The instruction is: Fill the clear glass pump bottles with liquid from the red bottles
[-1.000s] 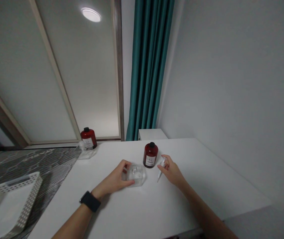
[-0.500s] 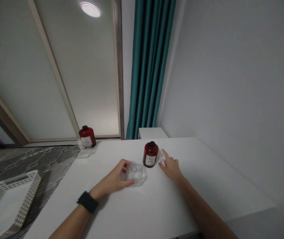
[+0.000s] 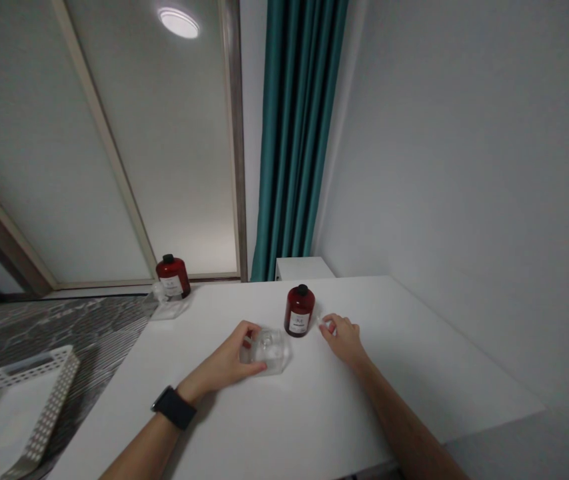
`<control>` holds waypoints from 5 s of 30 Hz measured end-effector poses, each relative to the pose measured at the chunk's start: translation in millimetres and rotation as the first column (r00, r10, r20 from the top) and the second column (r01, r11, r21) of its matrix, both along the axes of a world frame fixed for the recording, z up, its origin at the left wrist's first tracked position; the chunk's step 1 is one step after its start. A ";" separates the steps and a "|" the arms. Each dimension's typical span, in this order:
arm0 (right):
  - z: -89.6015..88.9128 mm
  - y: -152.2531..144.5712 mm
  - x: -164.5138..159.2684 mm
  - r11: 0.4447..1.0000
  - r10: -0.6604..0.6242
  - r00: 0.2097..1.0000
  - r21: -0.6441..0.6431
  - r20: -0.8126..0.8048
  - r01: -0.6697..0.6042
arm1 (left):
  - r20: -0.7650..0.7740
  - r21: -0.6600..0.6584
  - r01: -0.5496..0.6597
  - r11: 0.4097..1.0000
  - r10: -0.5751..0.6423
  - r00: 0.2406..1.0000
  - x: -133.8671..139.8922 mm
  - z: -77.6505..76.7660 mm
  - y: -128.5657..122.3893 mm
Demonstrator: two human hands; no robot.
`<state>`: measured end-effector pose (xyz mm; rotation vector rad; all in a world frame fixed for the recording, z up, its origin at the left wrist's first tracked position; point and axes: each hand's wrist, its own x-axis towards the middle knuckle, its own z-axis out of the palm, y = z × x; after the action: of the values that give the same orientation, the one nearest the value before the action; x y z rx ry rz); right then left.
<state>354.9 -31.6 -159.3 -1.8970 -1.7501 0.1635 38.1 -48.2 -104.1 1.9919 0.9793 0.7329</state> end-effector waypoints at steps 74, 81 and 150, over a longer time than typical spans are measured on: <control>88.6 -11.6 -60.9 0.715 0.255 0.966 0.682 -0.051 -0.153 | 0.004 0.134 -0.042 0.990 0.042 0.999 -7.8 -2.3 4.2; 73.3 -3.3 -94.1 0.643 0.257 0.966 0.752 -0.032 -0.146 | 0.002 0.152 -0.092 0.984 0.093 0.996 -15.9 -1.3 7.5; 38.9 -47.0 -126.0 0.702 0.653 0.335 0.376 -0.679 -0.605 | 0.229 0.270 -0.212 0.939 0.151 0.962 8.8 25.3 -26.6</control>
<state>228.9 -78.6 -120.4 -0.7055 -1.6622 1.0638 46.9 -74.8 -78.9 2.0385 0.9845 1.2241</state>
